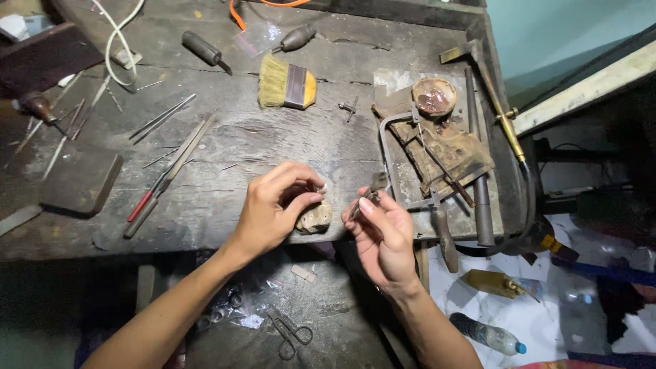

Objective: Using a small hand tool to engrave or clean a jewelry component held in a wooden block

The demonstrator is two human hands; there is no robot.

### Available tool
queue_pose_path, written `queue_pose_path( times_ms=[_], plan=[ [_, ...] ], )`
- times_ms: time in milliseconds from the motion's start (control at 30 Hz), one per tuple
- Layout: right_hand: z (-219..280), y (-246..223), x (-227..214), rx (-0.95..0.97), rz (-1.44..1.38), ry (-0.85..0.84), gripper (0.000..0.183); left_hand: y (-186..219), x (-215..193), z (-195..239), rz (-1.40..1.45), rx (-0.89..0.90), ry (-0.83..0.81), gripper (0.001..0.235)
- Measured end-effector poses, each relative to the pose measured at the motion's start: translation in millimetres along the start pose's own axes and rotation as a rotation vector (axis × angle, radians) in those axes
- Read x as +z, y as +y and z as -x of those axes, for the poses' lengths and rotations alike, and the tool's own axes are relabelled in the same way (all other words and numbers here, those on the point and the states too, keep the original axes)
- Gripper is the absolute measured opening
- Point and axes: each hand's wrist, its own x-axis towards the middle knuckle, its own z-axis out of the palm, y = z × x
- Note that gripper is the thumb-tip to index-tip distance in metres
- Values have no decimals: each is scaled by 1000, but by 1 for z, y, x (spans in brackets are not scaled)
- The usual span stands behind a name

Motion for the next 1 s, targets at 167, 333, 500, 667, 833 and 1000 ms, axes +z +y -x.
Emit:
queue_pose_path(
  times_ms=[167,333,500,667,833,1000],
  plan=[
    [-4,-2,-19,353,-195,-7,31,7,0,-1,44,37,33,10],
    [6,-10,-15,425,-257,-15,34,1,0,0,76,26,34,13],
    [5,-11,-18,452,-303,-62,37,0,1,0,147,-2,37,18],
    [2,-2,-18,331,-189,-37,29,5,-3,-1,91,30,16,16],
    [-12,1,7,-27,52,-148,12,4,-6,-2,131,4,-19,15],
    [-28,11,3,-306,339,-147,16,0,-1,1,330,-151,-51,22]
  ],
)
